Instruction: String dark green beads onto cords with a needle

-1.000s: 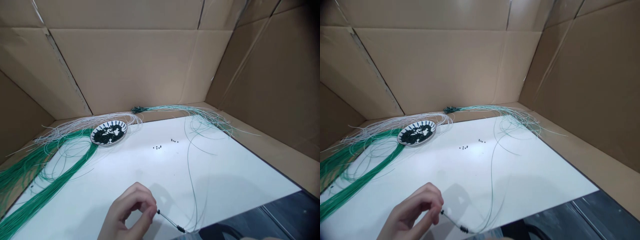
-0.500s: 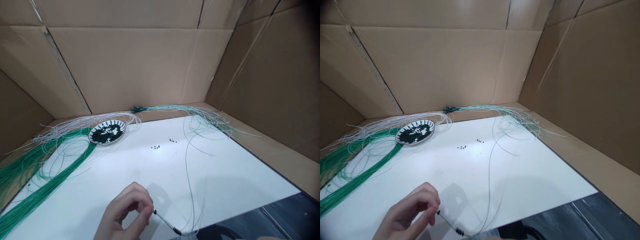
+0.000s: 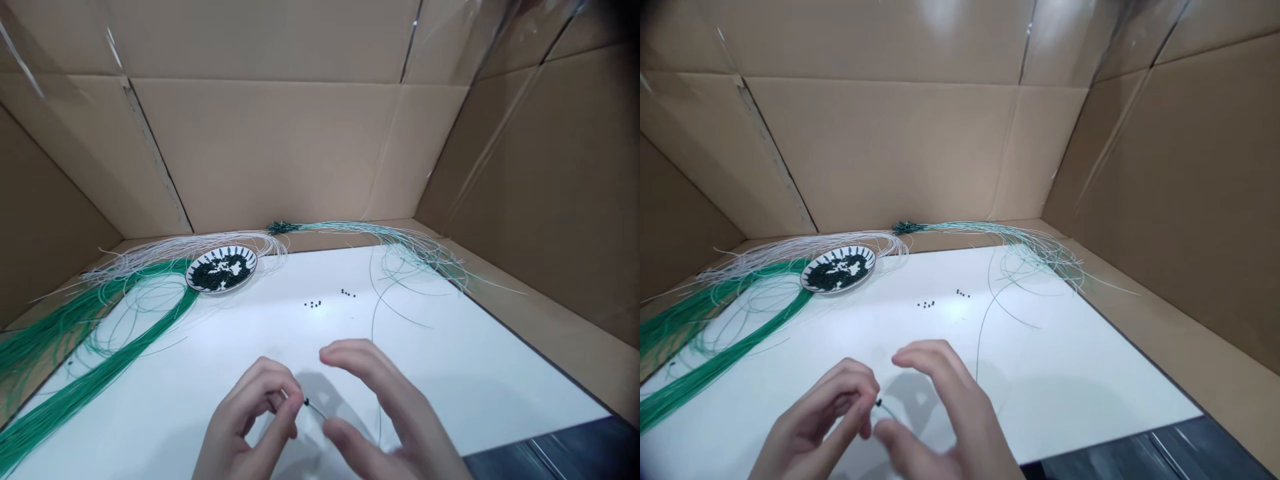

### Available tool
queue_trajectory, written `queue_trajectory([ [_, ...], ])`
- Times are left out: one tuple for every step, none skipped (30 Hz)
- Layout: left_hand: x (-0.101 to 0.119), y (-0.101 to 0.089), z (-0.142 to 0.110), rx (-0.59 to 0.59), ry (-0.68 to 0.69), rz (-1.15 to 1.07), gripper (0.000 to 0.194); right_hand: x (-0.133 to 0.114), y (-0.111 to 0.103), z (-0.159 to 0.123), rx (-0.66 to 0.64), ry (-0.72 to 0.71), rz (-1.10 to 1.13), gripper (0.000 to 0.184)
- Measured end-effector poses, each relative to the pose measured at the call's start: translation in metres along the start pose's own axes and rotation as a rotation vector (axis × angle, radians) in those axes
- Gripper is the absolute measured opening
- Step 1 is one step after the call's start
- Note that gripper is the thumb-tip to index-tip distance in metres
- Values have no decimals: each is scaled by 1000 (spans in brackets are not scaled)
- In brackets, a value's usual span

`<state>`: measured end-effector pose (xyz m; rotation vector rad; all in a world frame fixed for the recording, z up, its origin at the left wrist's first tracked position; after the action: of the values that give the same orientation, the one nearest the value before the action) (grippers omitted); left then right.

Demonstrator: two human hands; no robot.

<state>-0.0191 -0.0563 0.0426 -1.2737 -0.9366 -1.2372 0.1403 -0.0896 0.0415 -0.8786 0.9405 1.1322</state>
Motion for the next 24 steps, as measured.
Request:
queue_trajectory([
  [4, 2, 0, 2, 31, 15, 22, -5, 3, 5, -33, 10, -9, 23],
  [8, 5, 1, 4, 59, 20, 22, -7, 5, 8, -66, 30, -22, 12],
  [12, 7, 1, 10, 81, 20, 21, -7, 6, 8, -95, 53, -40, 1],
  [14, 8, 1, 19, 97, 20, 21, -6, 6, 7, -117, 72, -60, 11],
  [16, 11, 1, 23, 108, 24, 21, -4, 4, 5, -125, 86, -80, 17],
  [17, 13, 1, 23, 115, 35, 20, -3, 0, 2, -115, 95, -91, 18],
  [19, 17, 1, 10, 124, 52, 19, -2, -5, 0, -86, 107, -87, 14],
  [20, 21, 0, -9, 134, 71, 19, -1, -11, -2, -47, 122, -66, 6],
  [20, 26, -1, -33, 140, 90, 18, -2, -16, -4, -11, 137, -37, 7],
  [20, 30, -2, -56, 144, 107, 18, -3, -20, -5, 14, 148, -13, 11],
  [20, 33, -2, -75, 146, 122, 18, -4, -23, -5, 25, 153, 0, 10],
  [20, 36, -3, -90, 146, 135, 18, -6, -24, -6, 22, 152, -2, 6],
  [20, 39, -3, -107, 147, 144, 19, -8, -25, -6, 18, 148, -13, 6],
  [20, 41, -3, -115, 147, 148, 20, -9, -27, -7, 21, 145, -24, 10],
  [20, 43, -4, -120, 146, 146, 21, -9, -30, -8, 33, 148, -29, 12],
  [20, 44, -4, -122, 150, 137, 22, -8, -32, -10, 49, 158, -24, 12],
  [21, 46, -5, -123, 158, 128, 22, -5, -34, -12, 62, 175, -9, 11],
  [23, 49, -6, -123, 169, 124, 22, -2, -35, -15, 75, 196, 17, 9],
  [25, 52, -7, -129, 187, 127, 21, 2, -36, -18, 86, 220, 54, 8],
  [28, 56, -9, -141, 209, 138, 21, 7, -36, -20, 91, 246, 95, 10],
  [32, 60, -9, -158, 236, 150, 21, 13, -36, -22, 94, 272, 136, 14],
  [35, 65, -9, -188, 252, 167, 21, 19, -36, -23, 101, 289, 170, 18],
  [35, 71, -6, -229, 259, 207, 22, 25, -39, -22, 120, 297, 191, 23],
  [34, 75, 0, -265, 260, 269, 23, 32, -43, -21, 149, 301, 195, 28],
])
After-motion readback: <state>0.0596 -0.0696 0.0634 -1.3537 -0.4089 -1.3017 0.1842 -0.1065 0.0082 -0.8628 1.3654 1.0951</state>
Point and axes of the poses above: each hand's wrist, its own z-axis towards the middle knuckle, its own y-axis out of the palm, x = y × z, the point moved 9 cm from there along z, towards the middle knuckle, and after that the axes turned 6 degrees about x, right-handed, at the moved point
